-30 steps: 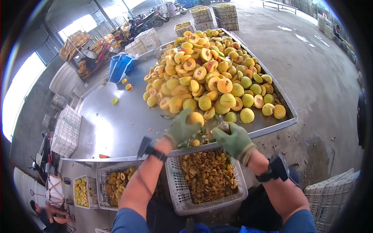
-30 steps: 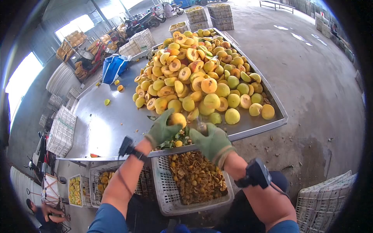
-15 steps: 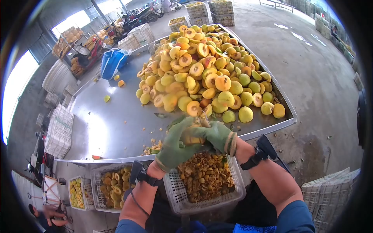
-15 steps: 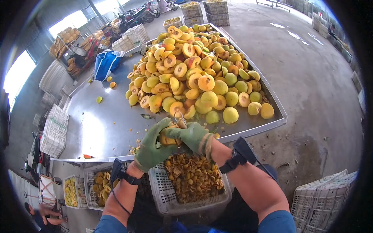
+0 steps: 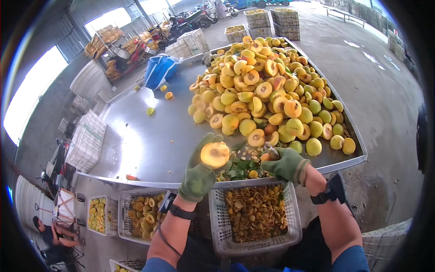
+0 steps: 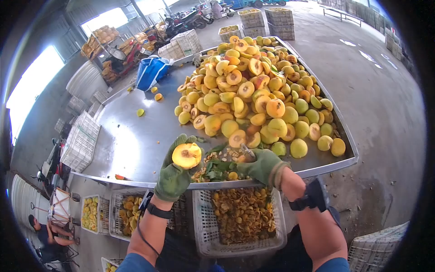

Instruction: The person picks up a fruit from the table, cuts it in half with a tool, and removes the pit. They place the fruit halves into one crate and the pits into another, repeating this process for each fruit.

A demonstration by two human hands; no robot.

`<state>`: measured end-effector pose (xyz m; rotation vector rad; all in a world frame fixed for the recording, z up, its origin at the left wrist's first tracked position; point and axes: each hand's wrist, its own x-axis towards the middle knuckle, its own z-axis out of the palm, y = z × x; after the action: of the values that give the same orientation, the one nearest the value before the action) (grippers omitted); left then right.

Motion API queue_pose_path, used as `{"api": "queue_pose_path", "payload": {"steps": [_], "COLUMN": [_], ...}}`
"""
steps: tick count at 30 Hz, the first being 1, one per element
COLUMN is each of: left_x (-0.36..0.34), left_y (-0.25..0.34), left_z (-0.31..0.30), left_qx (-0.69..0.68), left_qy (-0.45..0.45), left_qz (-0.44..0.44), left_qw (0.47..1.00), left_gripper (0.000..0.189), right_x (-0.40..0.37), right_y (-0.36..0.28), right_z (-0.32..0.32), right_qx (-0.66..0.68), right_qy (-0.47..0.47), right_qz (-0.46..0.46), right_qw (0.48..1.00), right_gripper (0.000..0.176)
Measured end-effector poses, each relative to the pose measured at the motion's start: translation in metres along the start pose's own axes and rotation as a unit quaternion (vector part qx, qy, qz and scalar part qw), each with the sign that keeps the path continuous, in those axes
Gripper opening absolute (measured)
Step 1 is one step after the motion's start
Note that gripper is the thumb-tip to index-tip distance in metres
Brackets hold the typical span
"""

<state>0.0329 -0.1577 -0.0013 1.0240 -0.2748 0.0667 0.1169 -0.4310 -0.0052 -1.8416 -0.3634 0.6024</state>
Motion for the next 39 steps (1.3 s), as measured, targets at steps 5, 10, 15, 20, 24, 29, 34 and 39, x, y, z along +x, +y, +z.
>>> {"api": "queue_pose_path", "payload": {"steps": [5, 10, 15, 20, 24, 29, 34, 39], "left_x": [-0.010, -0.014, -0.022, -0.025, -0.029, -0.034, -0.036, -0.039], "left_y": [0.000, -0.007, -0.006, -0.005, 0.003, -0.026, -0.027, -0.036], "left_z": [0.011, 0.025, 0.041, 0.050, 0.040, 0.043, 0.054, 0.046], "left_qx": [0.161, 0.107, 0.059, 0.232, 0.593, 0.374, 0.072, 0.122], "left_qy": [0.000, -0.034, -0.068, 0.025, -0.071, 0.003, 0.026, 0.005], "left_qz": [0.002, -0.002, -0.046, -0.021, 0.090, -0.006, -0.099, -0.109], "left_qw": [0.987, 0.994, 0.995, 0.972, 0.797, 0.927, 0.992, 0.987], "left_gripper": [0.077, 0.084, 0.074, 0.068, 0.063, 0.052, 0.050, 0.054], "right_x": [0.001, -0.037, -0.044, -0.050, -0.056, -0.062, -0.060, -0.062], "right_y": [0.011, -0.023, -0.020, -0.012, -0.007, -0.006, 0.005, 0.003], "right_z": [0.005, 0.038, 0.048, 0.053, 0.052, 0.051, 0.053, 0.060], "right_qx": [-0.086, 0.201, 0.243, 0.115, -0.001, -0.110, -0.192, -0.232], "right_qy": [0.219, -0.003, -0.042, -0.034, 0.056, 0.080, 0.107, 0.126], "right_qz": [-0.124, -0.008, -0.003, -0.076, -0.201, -0.245, -0.280, -0.286], "right_qw": [0.964, 0.980, 0.969, 0.990, 0.978, 0.960, 0.934, 0.921], "right_gripper": [0.031, 0.038, 0.041, 0.032, 0.024, 0.023, 0.022, 0.023]}}
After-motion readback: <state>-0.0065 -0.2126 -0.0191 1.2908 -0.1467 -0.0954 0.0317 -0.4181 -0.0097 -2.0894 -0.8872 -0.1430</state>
